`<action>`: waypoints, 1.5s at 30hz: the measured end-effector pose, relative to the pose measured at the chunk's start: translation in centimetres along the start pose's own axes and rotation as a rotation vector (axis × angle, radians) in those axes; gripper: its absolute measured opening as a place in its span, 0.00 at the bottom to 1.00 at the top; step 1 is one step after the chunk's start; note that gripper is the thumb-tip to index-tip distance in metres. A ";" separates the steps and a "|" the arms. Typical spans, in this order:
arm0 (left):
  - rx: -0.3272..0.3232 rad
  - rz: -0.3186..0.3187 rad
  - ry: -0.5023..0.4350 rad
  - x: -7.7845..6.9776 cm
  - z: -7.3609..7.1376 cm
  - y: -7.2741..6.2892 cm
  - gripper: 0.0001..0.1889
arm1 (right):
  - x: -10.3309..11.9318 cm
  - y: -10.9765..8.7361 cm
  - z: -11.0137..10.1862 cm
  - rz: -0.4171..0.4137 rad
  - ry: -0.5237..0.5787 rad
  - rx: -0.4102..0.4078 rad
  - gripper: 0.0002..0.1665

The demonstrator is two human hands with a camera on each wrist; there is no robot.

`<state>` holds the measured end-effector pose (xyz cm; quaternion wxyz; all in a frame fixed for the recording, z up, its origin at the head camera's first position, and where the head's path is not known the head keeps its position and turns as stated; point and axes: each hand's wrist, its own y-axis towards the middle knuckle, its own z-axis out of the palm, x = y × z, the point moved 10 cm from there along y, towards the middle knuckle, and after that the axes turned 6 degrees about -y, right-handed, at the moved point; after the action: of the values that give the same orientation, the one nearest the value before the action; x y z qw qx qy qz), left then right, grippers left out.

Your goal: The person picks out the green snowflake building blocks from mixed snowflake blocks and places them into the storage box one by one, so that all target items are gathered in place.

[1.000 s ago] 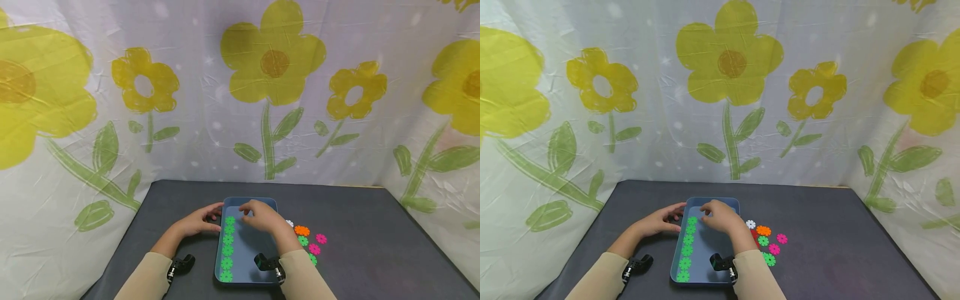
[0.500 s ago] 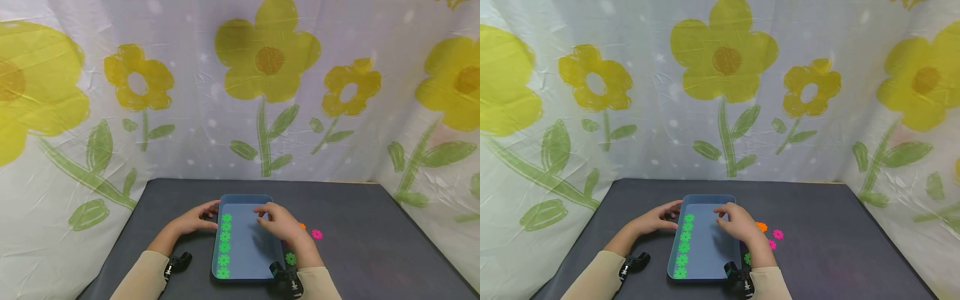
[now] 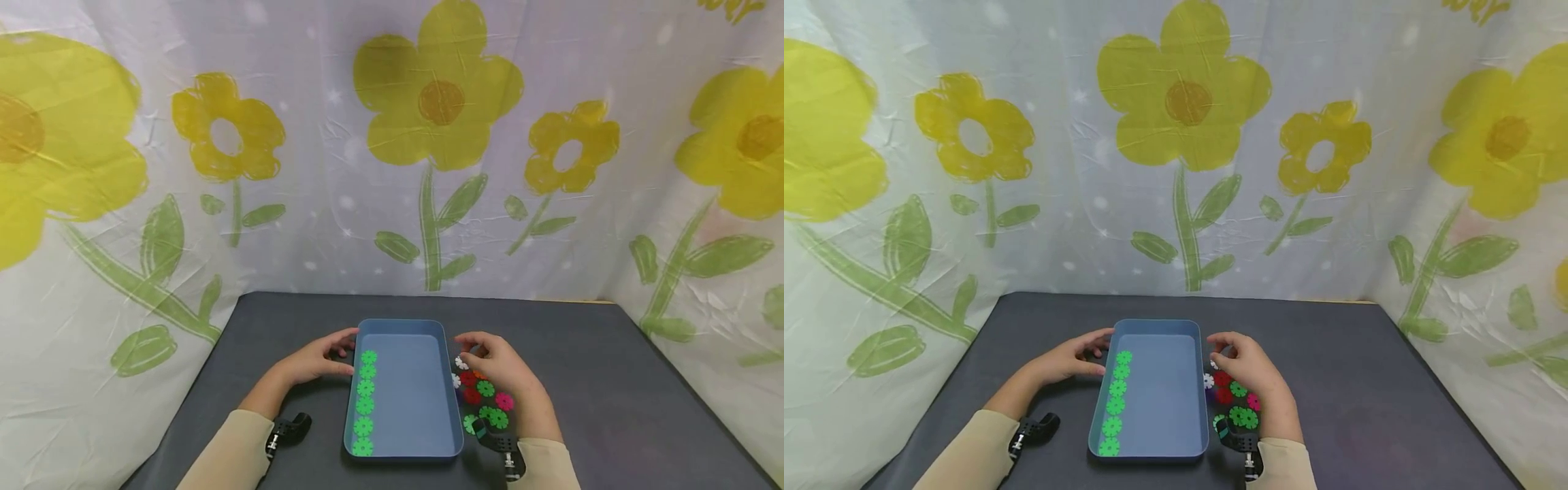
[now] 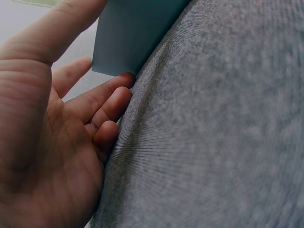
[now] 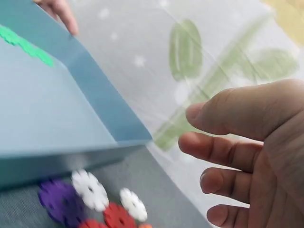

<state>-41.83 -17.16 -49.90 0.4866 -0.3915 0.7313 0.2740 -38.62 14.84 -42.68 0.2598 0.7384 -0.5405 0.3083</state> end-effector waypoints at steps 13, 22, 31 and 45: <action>0.001 -0.011 0.013 -0.2 -0.1 0.0 0.46 | -6.4 -1.5 -0.8 0.191 -0.051 0.036 0.15; -0.009 -0.015 0.030 -0.1 -0.1 0.0 0.46 | -7.1 -2.0 -0.1 0.253 -0.119 0.111 0.16; -0.006 -0.004 0.022 -0.3 0.1 0.0 0.46 | -7.0 -1.9 0.0 0.247 -0.151 0.104 0.19; 0.001 0.001 0.030 0.0 0.0 0.1 0.45 | -7.5 -0.3 0.1 0.255 -0.287 -0.022 0.19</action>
<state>-41.91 -17.14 -49.91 0.4755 -0.3952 0.7389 0.2679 -40.00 19.63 -48.30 0.1470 0.6976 -0.6644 0.2243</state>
